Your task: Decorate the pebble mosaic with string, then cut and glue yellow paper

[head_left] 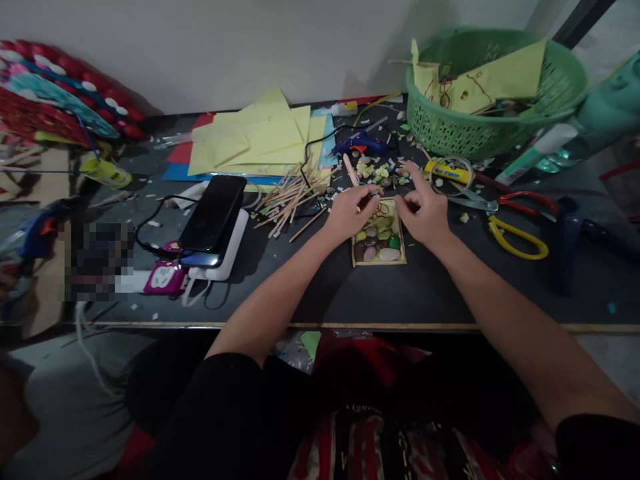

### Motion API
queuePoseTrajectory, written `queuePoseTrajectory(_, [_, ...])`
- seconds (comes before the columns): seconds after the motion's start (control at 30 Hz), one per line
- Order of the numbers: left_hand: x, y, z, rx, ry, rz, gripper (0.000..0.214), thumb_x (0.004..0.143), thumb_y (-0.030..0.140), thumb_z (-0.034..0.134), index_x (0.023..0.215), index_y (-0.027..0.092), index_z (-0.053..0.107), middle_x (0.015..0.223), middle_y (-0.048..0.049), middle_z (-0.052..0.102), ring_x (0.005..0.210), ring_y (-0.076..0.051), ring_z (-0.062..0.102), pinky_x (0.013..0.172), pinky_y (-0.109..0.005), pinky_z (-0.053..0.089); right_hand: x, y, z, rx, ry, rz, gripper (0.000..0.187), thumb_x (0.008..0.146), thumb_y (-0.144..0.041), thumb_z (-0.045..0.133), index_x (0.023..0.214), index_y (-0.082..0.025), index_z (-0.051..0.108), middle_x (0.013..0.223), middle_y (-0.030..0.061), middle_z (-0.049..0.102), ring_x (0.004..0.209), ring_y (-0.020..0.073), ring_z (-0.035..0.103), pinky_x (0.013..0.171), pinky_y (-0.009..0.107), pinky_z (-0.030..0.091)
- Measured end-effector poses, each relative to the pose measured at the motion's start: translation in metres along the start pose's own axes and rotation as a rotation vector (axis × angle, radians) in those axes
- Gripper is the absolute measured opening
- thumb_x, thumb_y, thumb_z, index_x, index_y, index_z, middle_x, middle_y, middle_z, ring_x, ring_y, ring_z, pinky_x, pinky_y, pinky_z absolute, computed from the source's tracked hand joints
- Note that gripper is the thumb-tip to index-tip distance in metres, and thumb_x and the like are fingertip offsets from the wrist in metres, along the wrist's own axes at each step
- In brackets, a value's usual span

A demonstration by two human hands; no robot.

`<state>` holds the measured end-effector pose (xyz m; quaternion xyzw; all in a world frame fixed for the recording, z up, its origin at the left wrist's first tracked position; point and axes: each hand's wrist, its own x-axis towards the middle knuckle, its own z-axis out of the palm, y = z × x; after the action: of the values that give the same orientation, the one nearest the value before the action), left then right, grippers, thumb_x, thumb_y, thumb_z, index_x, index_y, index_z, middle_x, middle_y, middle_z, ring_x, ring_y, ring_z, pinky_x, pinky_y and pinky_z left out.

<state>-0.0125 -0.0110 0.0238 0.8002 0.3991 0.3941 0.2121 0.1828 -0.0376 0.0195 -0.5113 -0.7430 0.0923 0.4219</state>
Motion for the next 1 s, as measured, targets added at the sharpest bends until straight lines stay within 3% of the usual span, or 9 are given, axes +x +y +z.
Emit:
queuePoseTrajectory(0.13, [0.000, 0.000, 0.001, -0.171, 0.005, -0.044, 0.037, 0.097, 0.049, 0.049, 0.102, 0.019, 0.071, 0.085, -0.0028, 0.074, 0.070, -0.012, 0.064, 0.069, -0.026, 0.049, -0.001, 0.002, 0.004, 0.061, -0.071, -0.051, 0.043, 0.091, -0.030, 0.053, 0.132, -0.020, 0.062, 0.056, -0.0027, 0.056, 0.046, 0.0106, 0.044, 0.056, 0.028, 0.046])
queuePoseTrajectory(0.37, [0.003, -0.006, 0.008, -0.433, -0.054, -0.088, 0.052, 0.092, 0.064, 0.050, 0.101, 0.018, 0.072, 0.082, -0.0032, 0.073, 0.073, -0.012, 0.065, 0.072, -0.026, 0.052, -0.002, -0.005, 0.003, 0.203, -0.083, -0.051, 0.042, 0.091, -0.037, 0.057, 0.129, -0.021, 0.064, 0.076, 0.0019, 0.068, 0.054, 0.0113, 0.053, 0.056, 0.028, 0.050])
queuePoseTrajectory(0.5, [0.003, -0.010, 0.013, -0.522, -0.067, -0.122, 0.059, 0.088, 0.070, 0.051, 0.103, 0.018, 0.074, 0.085, -0.0041, 0.074, 0.077, -0.013, 0.066, 0.074, -0.027, 0.054, 0.002, -0.007, 0.001, 0.218, -0.046, -0.092, 0.043, 0.092, -0.047, 0.059, 0.125, -0.022, 0.068, 0.104, 0.0076, 0.073, 0.077, 0.0166, 0.066, 0.062, 0.029, 0.053])
queuePoseTrajectory(0.6, [0.002, -0.013, 0.015, -0.561, -0.106, -0.171, 0.065, 0.089, 0.073, 0.046, 0.117, 0.019, 0.070, 0.084, -0.0043, 0.073, 0.070, -0.014, 0.065, 0.068, -0.030, 0.055, 0.005, -0.006, 0.001, 0.230, -0.028, -0.113, 0.040, 0.093, -0.050, 0.059, 0.121, -0.023, 0.071, 0.101, 0.0074, 0.071, 0.082, 0.0172, 0.066, 0.064, 0.028, 0.053])
queuePoseTrajectory(0.67, [0.002, -0.014, 0.015, -0.554, -0.132, -0.165, 0.067, 0.090, 0.072, 0.045, 0.128, 0.021, 0.065, 0.096, -0.0064, 0.074, 0.077, -0.016, 0.067, 0.072, -0.032, 0.056, 0.006, -0.005, 0.001, 0.241, -0.004, -0.105, 0.038, 0.093, -0.051, 0.059, 0.115, -0.023, 0.074, 0.093, 0.0066, 0.069, 0.077, 0.0155, 0.063, 0.064, 0.028, 0.052])
queuePoseTrajectory(0.83, [0.002, -0.013, 0.013, -0.541, -0.141, -0.072, 0.066, 0.092, 0.068, 0.044, 0.138, 0.023, 0.055, 0.141, -0.0087, 0.060, 0.125, -0.026, 0.059, 0.101, -0.040, 0.053, 0.007, -0.002, 0.002, 0.312, -0.040, -0.043, 0.043, 0.092, -0.057, 0.058, 0.116, -0.026, 0.074, 0.090, 0.0055, 0.067, 0.080, 0.0164, 0.062, 0.067, 0.030, 0.051])
queuePoseTrajectory(0.9, [0.003, -0.015, 0.014, -0.558, -0.151, -0.049, 0.064, 0.093, 0.067, 0.045, 0.140, 0.024, 0.052, 0.144, -0.0084, 0.057, 0.131, -0.026, 0.055, 0.106, -0.042, 0.050, 0.007, 0.000, 0.002, 0.360, -0.074, -0.025, 0.045, 0.092, -0.059, 0.058, 0.119, -0.027, 0.073, 0.090, 0.0048, 0.066, 0.082, 0.0164, 0.061, 0.069, 0.030, 0.052])
queuePoseTrajectory(1.0, [0.003, -0.017, 0.016, -0.578, -0.151, -0.042, 0.064, 0.092, 0.067, 0.047, 0.140, 0.025, 0.049, 0.135, -0.0093, 0.061, 0.123, -0.025, 0.059, 0.104, -0.042, 0.050, 0.008, 0.000, 0.002, 0.392, -0.118, -0.006, 0.047, 0.089, -0.062, 0.059, 0.120, -0.029, 0.073, 0.092, 0.0044, 0.065, 0.082, 0.0158, 0.059, 0.069, 0.030, 0.052])
